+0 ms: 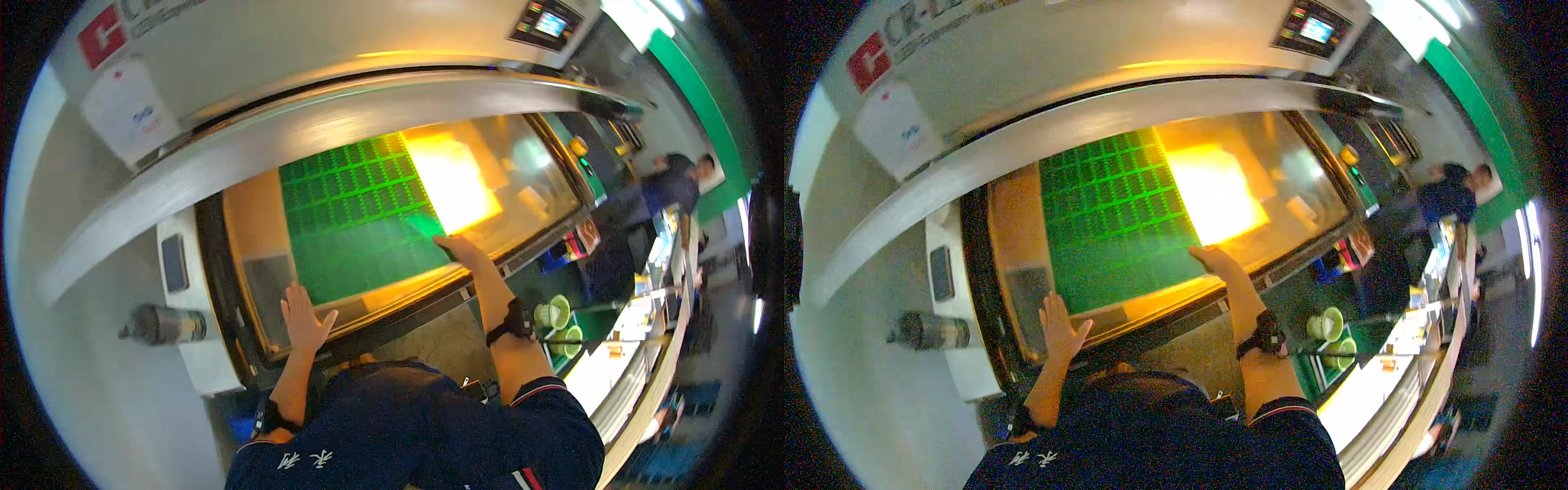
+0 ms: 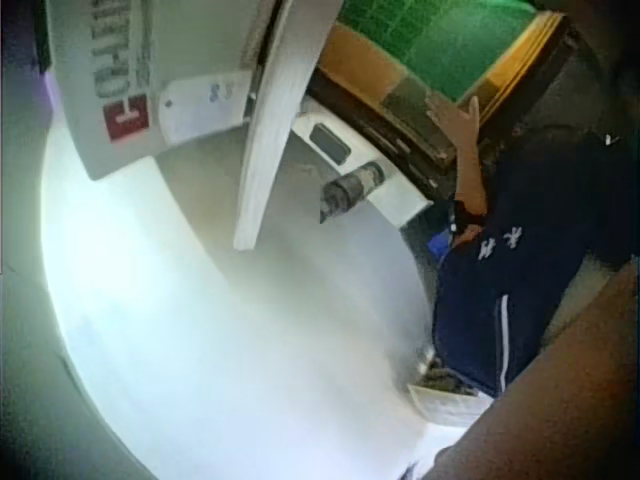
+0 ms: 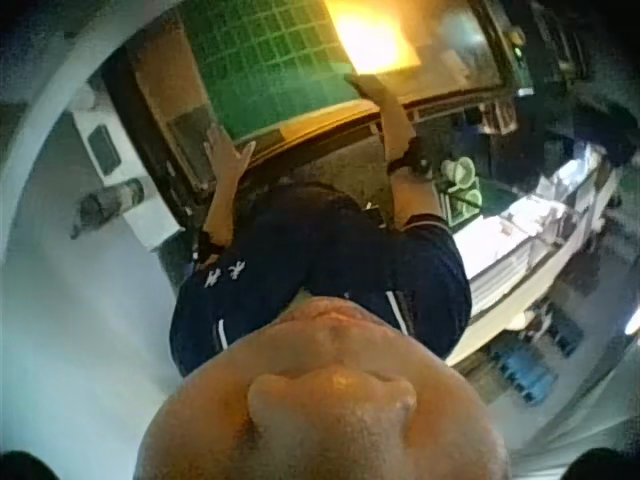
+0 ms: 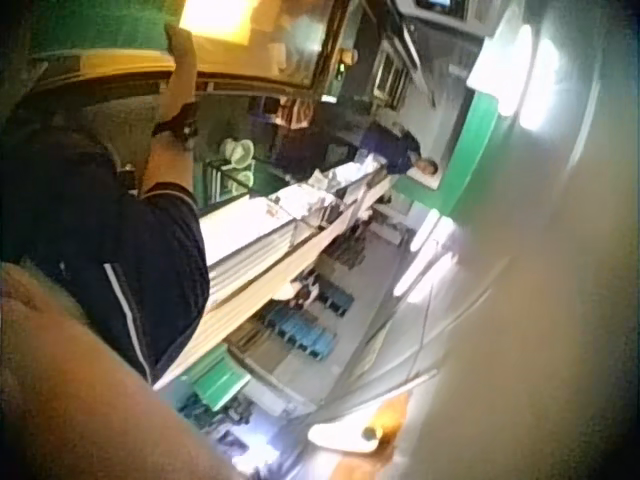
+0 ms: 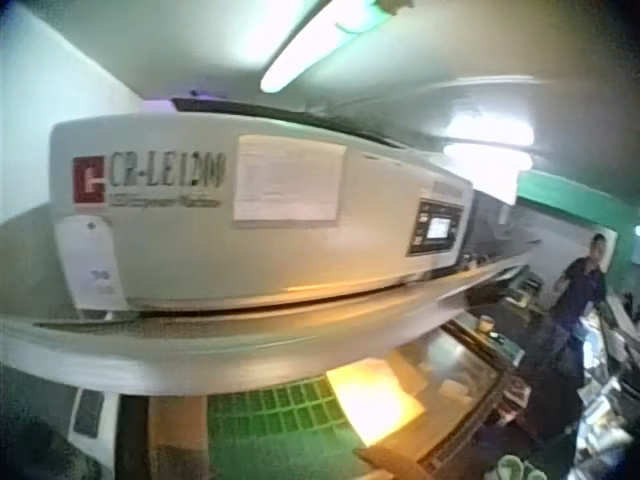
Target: Operator places green circuit board panels into an LED exposure machine, aligns them, and removes them after processing.
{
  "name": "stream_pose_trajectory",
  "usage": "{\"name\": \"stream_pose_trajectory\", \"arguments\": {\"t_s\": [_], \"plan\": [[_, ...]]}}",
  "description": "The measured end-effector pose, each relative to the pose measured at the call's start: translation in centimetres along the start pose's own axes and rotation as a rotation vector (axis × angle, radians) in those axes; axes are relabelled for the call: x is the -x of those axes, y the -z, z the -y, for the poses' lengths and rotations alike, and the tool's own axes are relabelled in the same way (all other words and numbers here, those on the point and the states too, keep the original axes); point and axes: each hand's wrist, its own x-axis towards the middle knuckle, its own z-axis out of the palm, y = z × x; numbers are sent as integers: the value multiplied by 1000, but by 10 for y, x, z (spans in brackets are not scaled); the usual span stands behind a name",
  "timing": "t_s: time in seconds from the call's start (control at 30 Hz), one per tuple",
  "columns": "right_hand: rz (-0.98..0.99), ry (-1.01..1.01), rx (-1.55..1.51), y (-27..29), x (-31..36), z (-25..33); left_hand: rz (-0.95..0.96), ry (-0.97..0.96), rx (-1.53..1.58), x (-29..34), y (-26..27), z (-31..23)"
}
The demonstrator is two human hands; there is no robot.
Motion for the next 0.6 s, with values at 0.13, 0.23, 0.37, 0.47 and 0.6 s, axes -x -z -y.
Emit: {"name": "stream_pose_trajectory", "arguments": {"t_s": [0.13, 0.23, 0.37, 0.47, 0.6], "plan": [[-96, -77, -552, -7, 101, -42, 236, -216, -9, -7, 26, 1], [-339, -178, -611, -19, 193, -97, 400, -364, 33, -7, 40, -24], [-601, -327, -602, -43, 348, -126, 278, -468, 168, 21, -1, -29], [-861, -225, -991, -72, 458, -140, 258, -553, 215, 24, -19, -68], [-1243, -185, -1120, -169, 556, -188, 344, -761, 217, 56, -22, -109]]}}
